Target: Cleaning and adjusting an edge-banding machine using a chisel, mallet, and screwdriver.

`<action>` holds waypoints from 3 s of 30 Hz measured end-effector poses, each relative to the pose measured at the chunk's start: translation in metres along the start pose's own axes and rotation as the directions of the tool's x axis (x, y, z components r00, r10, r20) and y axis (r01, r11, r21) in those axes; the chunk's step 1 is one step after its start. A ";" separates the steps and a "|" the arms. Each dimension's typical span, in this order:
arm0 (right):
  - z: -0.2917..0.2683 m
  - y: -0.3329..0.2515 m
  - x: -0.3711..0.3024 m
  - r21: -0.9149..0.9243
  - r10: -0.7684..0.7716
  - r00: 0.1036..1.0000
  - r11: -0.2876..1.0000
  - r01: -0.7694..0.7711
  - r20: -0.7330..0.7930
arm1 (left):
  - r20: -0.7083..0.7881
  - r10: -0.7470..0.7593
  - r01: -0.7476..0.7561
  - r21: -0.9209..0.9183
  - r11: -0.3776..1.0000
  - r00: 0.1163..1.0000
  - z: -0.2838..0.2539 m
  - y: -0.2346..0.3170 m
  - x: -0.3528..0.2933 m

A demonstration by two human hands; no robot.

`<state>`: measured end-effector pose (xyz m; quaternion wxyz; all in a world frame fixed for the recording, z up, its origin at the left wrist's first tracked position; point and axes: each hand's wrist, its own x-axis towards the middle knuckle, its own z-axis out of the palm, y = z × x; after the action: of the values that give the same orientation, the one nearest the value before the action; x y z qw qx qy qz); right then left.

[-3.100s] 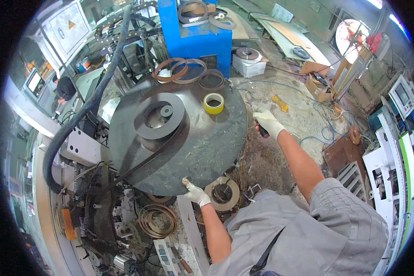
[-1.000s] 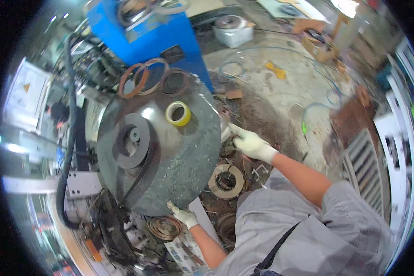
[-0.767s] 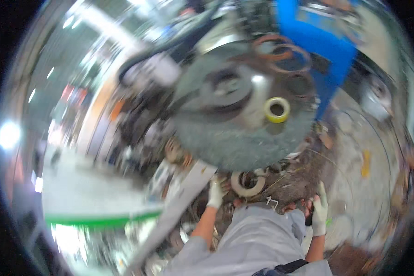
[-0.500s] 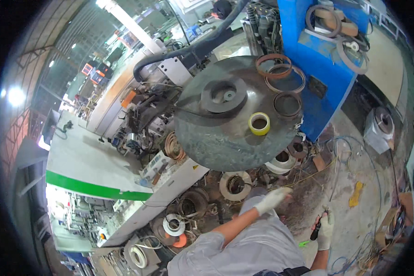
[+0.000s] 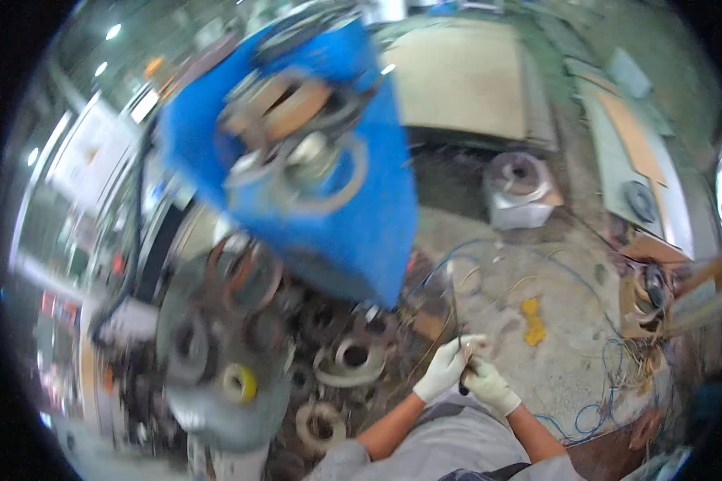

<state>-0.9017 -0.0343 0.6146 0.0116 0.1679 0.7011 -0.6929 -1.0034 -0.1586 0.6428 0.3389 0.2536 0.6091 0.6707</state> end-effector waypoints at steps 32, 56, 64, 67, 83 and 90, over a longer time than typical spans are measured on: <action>-0.347 -0.252 0.773 0.381 -0.272 0.843 0.920 0.087 0.464 | -0.835 -0.287 0.242 -0.435 0.867 -0.470 0.006 -0.206 0.320; -0.026 -0.506 0.966 0.761 -0.770 -0.208 0.475 0.442 0.603 | 0.218 -0.606 -0.624 -0.021 0.781 -0.765 0.061 -0.177 0.737; -0.005 -0.509 0.981 0.808 -0.740 -0.367 0.405 0.427 0.564 | 0.237 -0.671 -0.641 0.199 0.741 -0.703 0.030 -0.139 0.812; -0.003 -0.508 0.987 0.795 -0.764 -0.255 0.504 0.338 0.593 | 0.259 -0.654 -0.632 0.172 0.756 -0.711 0.047 -0.137 0.822; -0.005 -0.486 0.988 0.693 -0.664 -0.197 0.695 0.191 0.721 | 0.260 -0.674 -0.639 0.217 0.738 -0.691 0.062 -0.165 0.853; -0.005 -0.467 0.986 0.670 -0.669 -0.055 0.735 0.100 0.742 | 0.228 -0.720 -0.740 -0.008 0.672 -0.656 0.035 -0.117 0.859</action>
<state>-1.9482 0.1950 0.8214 0.2333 -0.5542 0.3514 -0.7176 -1.5108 0.5232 0.4694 0.4530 0.8022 0.0118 -0.3888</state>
